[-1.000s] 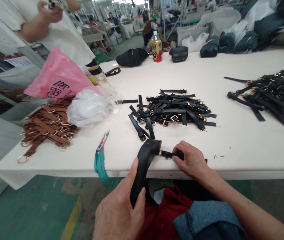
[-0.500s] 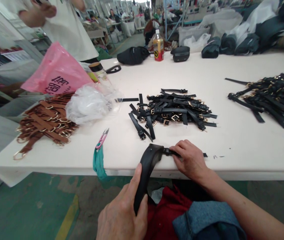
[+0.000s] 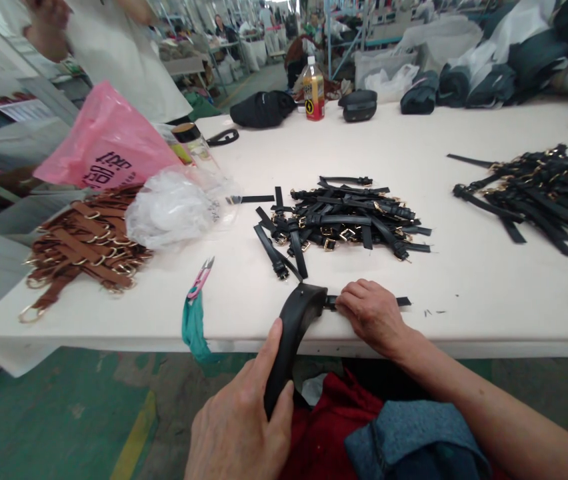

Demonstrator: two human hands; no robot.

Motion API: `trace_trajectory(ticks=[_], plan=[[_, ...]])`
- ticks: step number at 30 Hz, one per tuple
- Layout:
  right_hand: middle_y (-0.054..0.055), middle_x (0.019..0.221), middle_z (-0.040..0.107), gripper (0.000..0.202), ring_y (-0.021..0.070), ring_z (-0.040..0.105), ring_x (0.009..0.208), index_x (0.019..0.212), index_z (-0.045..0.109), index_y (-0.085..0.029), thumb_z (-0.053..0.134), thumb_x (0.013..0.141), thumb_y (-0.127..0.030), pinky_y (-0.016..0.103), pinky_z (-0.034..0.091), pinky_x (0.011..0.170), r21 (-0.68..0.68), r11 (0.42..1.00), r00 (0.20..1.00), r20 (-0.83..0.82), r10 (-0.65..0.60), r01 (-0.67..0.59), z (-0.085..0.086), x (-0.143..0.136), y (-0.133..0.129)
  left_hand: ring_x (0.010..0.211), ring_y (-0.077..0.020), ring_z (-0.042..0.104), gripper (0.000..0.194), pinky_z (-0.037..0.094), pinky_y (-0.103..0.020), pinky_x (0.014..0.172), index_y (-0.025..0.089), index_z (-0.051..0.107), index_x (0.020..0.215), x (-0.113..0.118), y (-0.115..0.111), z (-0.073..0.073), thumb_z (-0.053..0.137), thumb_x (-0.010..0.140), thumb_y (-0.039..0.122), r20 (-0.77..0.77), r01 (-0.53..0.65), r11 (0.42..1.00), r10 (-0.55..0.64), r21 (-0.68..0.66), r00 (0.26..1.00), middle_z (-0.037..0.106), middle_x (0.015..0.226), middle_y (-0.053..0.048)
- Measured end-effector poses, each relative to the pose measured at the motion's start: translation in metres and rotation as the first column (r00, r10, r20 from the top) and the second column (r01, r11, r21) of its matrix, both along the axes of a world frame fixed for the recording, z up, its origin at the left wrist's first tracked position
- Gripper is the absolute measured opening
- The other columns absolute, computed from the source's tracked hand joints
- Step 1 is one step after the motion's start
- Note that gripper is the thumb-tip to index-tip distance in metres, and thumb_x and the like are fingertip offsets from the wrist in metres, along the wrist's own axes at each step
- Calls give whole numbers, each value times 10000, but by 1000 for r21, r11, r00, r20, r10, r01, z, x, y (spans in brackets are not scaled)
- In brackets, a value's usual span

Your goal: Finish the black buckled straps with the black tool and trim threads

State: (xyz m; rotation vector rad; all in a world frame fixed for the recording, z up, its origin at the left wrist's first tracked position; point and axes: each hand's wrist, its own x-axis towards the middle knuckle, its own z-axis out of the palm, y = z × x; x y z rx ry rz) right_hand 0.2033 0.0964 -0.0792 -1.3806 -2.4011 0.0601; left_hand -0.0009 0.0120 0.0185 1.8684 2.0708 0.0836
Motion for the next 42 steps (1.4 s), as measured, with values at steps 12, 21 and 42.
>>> trace_trajectory(ticks=[12,21,42], plan=[[29,808,548,165,165,505,776,797,498,-196,391,915,-238,287,369,724,-303,943,929,-292,-230,138,-2,-4,7,864,-248,693,621,532,-302,655,347,306,1403,-1,1,-5,513,828,234,-37,38,998,-37,50,999,720,1036,-31],[43,925,596,188,175,532,882,951,582,-200,501,795,-133,311,416,812,-276,957,905,-423,-45,-82,2,8,5,885,-274,685,628,521,-341,675,371,267,1413,-5,4,-10,501,840,262,22,13,1000,-13,9,1000,709,1069,-35],[-4,755,699,184,155,607,656,862,706,-232,550,768,-257,265,453,616,-535,844,793,-499,-350,35,9,9,13,1041,-220,625,500,550,-270,799,326,406,1358,-45,-24,-26,436,860,356,21,-51,977,47,205,999,641,1199,46]])
